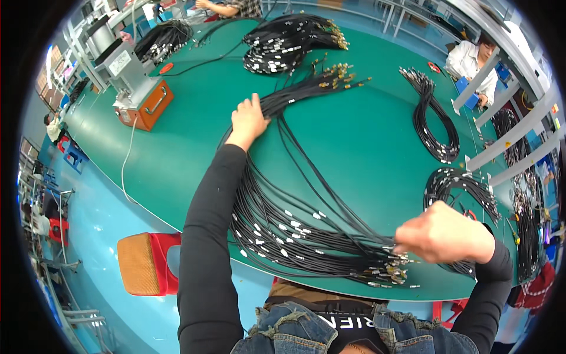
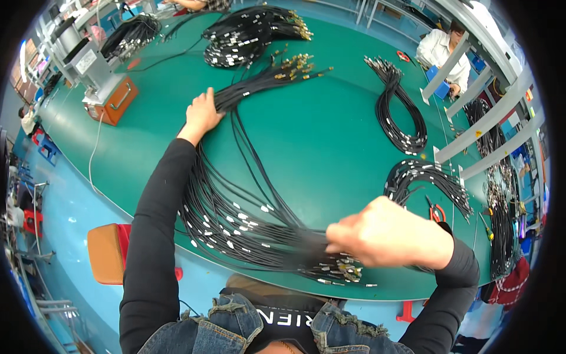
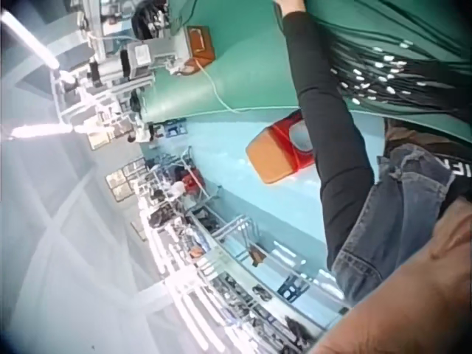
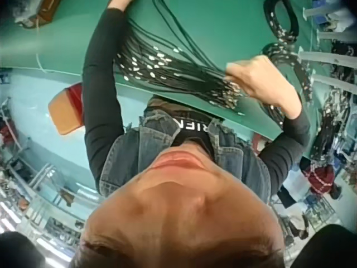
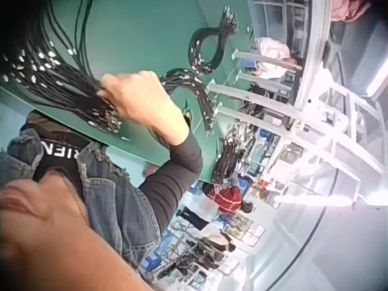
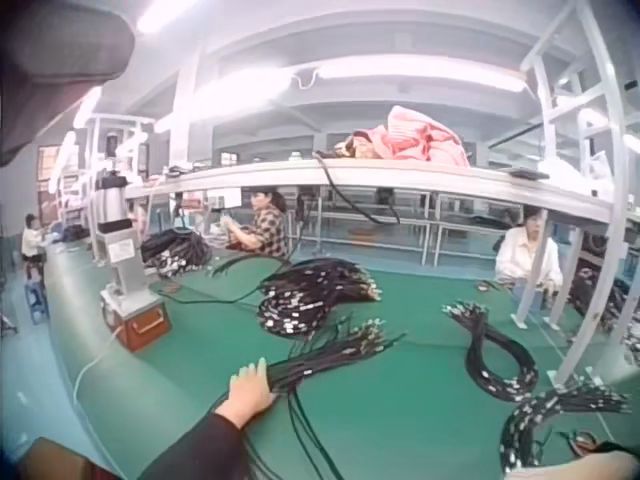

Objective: The person separates and aligns cables on the workbench, gathers them into a bundle, and straightens the loose wire ends by hand.

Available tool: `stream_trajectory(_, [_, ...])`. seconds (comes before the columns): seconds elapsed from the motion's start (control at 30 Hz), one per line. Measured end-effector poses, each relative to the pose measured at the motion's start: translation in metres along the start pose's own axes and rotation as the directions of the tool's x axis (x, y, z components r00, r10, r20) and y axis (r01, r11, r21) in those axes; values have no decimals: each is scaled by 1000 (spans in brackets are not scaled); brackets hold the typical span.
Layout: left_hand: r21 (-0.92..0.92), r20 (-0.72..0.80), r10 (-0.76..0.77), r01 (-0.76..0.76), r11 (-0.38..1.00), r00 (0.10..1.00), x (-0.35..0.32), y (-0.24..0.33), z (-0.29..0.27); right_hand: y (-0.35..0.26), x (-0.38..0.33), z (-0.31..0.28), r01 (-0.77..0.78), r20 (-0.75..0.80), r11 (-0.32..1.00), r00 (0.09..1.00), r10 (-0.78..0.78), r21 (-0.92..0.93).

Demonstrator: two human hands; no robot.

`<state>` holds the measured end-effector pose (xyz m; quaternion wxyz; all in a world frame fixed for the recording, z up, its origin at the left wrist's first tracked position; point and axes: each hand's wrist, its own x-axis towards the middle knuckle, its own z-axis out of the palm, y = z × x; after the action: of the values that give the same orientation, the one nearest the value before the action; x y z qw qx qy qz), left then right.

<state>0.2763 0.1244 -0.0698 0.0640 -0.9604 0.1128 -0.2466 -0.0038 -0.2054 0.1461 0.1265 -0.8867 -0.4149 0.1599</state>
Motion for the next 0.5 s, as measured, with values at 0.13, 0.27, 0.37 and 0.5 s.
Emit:
stream_trajectory(0.13, [-73,68,-207,212,974,976,-5,-18,35,-11,-25,-23,45,81,998,996,-48,40])
stream_trajectory(0.27, [-38,0,-280,279,959,960,0,-21,42,2,-140,-37,-312,-594,922,795,120,-231])
stream_trajectory(0.37, [-30,-33,-316,315,948,948,-2,-40,41,67,-244,-48,-491,-747,783,336,574,381])
stream_trajectory(0.5, [-12,41,-375,376,927,926,-23,-67,46,135,-325,-59,-449,-852,759,-7,524,471])
